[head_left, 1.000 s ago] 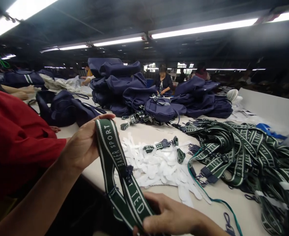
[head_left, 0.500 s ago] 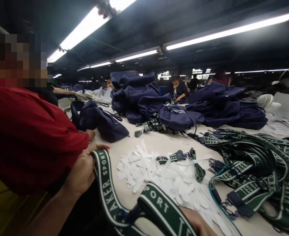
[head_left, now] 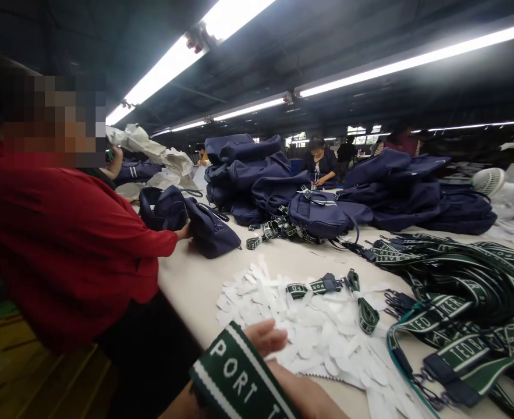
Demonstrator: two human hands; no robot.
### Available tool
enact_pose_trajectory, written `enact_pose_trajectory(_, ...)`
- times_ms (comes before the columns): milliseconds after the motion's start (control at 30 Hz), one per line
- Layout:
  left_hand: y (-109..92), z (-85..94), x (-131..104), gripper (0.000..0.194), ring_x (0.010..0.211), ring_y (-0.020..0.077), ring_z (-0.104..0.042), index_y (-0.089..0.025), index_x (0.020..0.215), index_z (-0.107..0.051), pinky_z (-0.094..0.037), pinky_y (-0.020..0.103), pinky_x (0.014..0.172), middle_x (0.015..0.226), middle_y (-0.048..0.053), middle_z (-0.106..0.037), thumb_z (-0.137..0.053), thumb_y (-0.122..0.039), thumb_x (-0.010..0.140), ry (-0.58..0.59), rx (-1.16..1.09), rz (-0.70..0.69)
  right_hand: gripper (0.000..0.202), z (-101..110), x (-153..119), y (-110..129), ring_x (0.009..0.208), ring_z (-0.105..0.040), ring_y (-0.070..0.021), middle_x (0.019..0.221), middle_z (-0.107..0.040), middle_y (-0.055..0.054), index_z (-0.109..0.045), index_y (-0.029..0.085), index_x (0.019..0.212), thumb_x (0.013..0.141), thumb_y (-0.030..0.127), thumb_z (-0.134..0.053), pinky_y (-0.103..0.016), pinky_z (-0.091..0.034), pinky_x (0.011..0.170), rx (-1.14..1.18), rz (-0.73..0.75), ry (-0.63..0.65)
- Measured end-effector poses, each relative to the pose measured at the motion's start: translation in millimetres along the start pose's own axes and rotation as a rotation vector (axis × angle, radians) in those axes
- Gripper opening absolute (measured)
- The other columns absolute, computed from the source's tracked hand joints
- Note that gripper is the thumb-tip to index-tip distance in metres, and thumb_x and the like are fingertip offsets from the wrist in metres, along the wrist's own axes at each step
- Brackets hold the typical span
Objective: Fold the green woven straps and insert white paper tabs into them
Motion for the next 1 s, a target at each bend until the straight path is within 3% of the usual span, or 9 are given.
enact_pose_trajectory(67,-14.4,-10.7,2.6,0.081,0.119,0.0384,-0.056,-0.033,0.144,-0.046,-0.045,0.051,0.103,0.123,0.01,-0.066,-0.069,-0.064,0.073,-0.134,0.073,-0.071,0.068,-1.4,-1.3,3.8,0.091,-0.061,-0.0233,0.097,-0.065,-0.008,-0.064,0.018,0.122,0.071,0.062,-0.075,-0.031,-0.051,0.082,0.018,0.028,-0.05)
enact_pose_trajectory(200,-39.1,-26.7,10.7,0.051,0.088,0.0269,-0.067,-0.029,0.126,-0.061,-0.055,0.04,0.081,0.113,0.009,-0.068,-0.064,-0.057,0.083,-0.25,0.202,-0.006,0.067,-2.7,-12.2,25.5,0.083,-0.059,-0.0191,0.089,-0.062,-0.006,-0.058,0.017,0.128,0.076,0.057,-0.074,-0.03,-0.05,0.077,0.078,0.106,-0.094)
enact_pose_trajectory(267,-46.8,-26.6,15.7,0.043,0.094,0.0268,-0.066,-0.027,0.117,-0.067,-0.054,0.04,0.087,0.118,0.009,-0.067,-0.065,-0.055,0.084,-0.197,0.262,-0.022,0.071,-3.2,-17.1,36.8,0.083,-0.06,-0.0198,0.086,-0.061,-0.006,-0.058,0.016,0.129,0.075,0.058,-0.075,-0.031,-0.05,0.076,0.151,0.143,-0.074)
enact_pose_trajectory(400,-50.4,-26.4,24.8,0.042,0.102,0.0262,-0.065,-0.031,0.125,-0.063,-0.051,0.041,0.094,0.11,0.007,-0.07,-0.065,-0.049,0.087,0.018,0.235,-0.066,0.066,-6.0,-15.7,36.0,0.076,-0.06,-0.0166,0.084,-0.061,-0.006,-0.063,0.014,0.117,0.069,0.056,-0.082,-0.027,-0.048,0.067,0.33,0.136,-0.032)
enact_pose_trajectory(500,-54.5,-28.3,31.2,0.032,0.098,0.0223,-0.065,-0.029,0.12,-0.065,-0.053,0.034,0.088,0.117,0.007,-0.066,-0.054,-0.043,0.095,-0.042,0.296,-0.139,0.061,-10.2,-4.9,22.4,0.058,-0.054,-0.0091,0.071,-0.059,-0.001,-0.06,0.013,0.113,0.07,0.05,-0.083,-0.019,-0.04,0.054,0.471,0.14,-0.06)
enact_pose_trajectory(633,-71.7,-34.9,39.3,0.027,0.092,0.0197,-0.067,-0.023,0.102,-0.07,-0.055,0.031,0.087,0.107,0.006,-0.069,-0.046,-0.034,0.099,-0.088,0.381,-0.285,0.076,-12.9,7.3,7.9,0.044,-0.052,-0.01,0.058,-0.06,0.001,-0.048,0.012,0.123,0.066,0.046,-0.085,-0.017,-0.037,0.042,0.53,0.093,-0.172)
enact_pose_trajectory(767,-115.9,-36.2,47.5,0.024,0.076,0.0185,-0.069,-0.021,0.101,-0.065,-0.06,0.034,0.079,0.081,0.002,-0.069,-0.043,-0.03,0.1,-0.113,0.196,-0.552,0.078,-11.9,4.7,-2.7,0.044,-0.057,-0.0108,0.066,-0.066,0.0,-0.043,0.015,0.122,0.062,0.035,-0.087,-0.018,-0.044,0.043,0.559,-0.02,-0.229)
enact_pose_trajectory(900,-173.7,-34.4,65.0,0.025,0.06,0.0181,-0.067,-0.013,0.097,-0.061,-0.059,0.031,0.056,0.075,0.003,-0.066,-0.038,-0.023,0.101,-0.237,0.231,-0.825,0.051,-20.1,-1.0,-18.4,0.049,-0.061,-0.0121,0.065,-0.068,-0.003,-0.051,0.014,0.099,0.064,0.029,-0.086,-0.018,-0.046,0.048,0.573,-0.142,-0.07)
enact_pose_trajectory(1000,-200.7,-23.2,84.8,0.025,0.051,0.0174,-0.062,-0.011,0.092,-0.06,-0.054,0.03,0.046,0.067,0.002,-0.064,-0.039,-0.022,0.1,-0.418,0.261,-0.861,0.038,-26.1,-2.0,-30.3,0.052,-0.062,-0.0121,0.065,-0.066,-0.004,-0.058,0.01,0.082,0.065,0.03,-0.085,-0.02,-0.049,0.051,0.563,-0.163,0.048)
Point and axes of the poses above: each hand's wrist, its own x-axis towards the middle knuckle, its own z-axis out of the back of the hand, y = z × x, the point moved 4 cm from there along x, towards the middle knuckle
